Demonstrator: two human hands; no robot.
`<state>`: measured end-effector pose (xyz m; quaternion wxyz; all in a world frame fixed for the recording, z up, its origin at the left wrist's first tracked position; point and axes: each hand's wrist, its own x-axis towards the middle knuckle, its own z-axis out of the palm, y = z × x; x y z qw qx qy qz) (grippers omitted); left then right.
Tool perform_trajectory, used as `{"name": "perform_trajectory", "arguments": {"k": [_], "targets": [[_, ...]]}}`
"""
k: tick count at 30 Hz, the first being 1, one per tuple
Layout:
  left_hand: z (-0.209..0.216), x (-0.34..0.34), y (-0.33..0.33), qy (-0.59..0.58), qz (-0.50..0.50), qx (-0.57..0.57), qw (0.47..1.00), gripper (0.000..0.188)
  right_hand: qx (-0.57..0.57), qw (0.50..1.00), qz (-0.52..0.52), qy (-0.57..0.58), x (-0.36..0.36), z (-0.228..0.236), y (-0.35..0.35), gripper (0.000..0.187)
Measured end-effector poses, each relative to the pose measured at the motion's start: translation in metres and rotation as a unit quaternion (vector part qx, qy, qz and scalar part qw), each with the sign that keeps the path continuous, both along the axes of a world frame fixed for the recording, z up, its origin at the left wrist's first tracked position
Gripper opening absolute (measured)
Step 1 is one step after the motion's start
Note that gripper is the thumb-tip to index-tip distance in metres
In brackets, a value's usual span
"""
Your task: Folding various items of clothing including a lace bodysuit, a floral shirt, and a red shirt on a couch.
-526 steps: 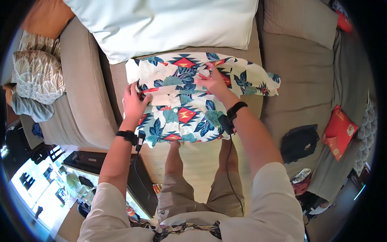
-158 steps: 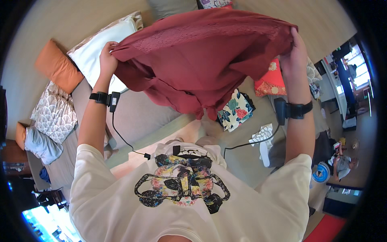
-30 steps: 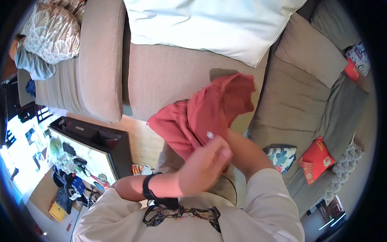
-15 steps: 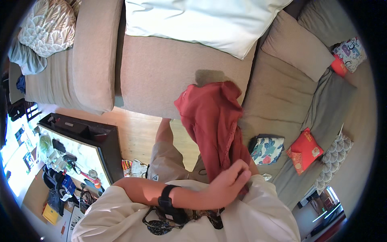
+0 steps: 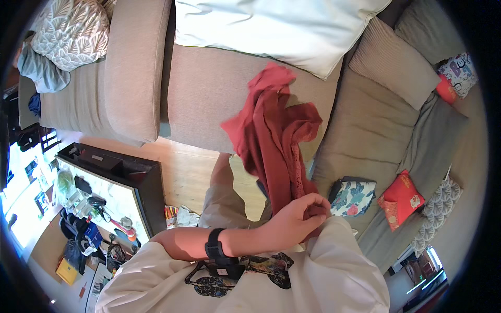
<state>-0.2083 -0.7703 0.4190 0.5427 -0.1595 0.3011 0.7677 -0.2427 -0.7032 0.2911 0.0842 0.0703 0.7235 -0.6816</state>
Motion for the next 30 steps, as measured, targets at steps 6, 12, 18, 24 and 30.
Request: {"name": "perform_trajectory", "arguments": {"k": [6, 12, 18, 24, 30], "targets": [[-0.050, -0.040, -0.051, 0.550, -0.184, -0.334, 0.743, 0.022, 0.094, 0.991, 0.074, 0.055, 0.013, -0.016, -0.016, 0.069], [-0.172, -0.153, -0.152, 0.483, -0.101, -0.614, 0.616, 0.018, 0.138, 0.978, 0.154, 0.011, 0.042, -0.011, -0.015, 0.078], [-0.229, -0.129, -0.198, 0.360, -0.106, -0.667, 0.644, 0.025, -0.028, 0.999, -0.026, 0.037, 0.049, 0.059, 0.045, 0.066], [-0.256, -0.109, -0.189, 0.215, 0.024, -0.647, 0.732, 0.030, -0.132, 0.990, -0.010, 0.052, 0.015, 0.086, 0.057, 0.051], [-0.182, -0.072, -0.125, 0.756, 0.171, -0.425, 0.467, 0.058, -0.536, 0.829, -0.121, -0.110, -0.056, 0.088, 0.068, 0.048]]}}
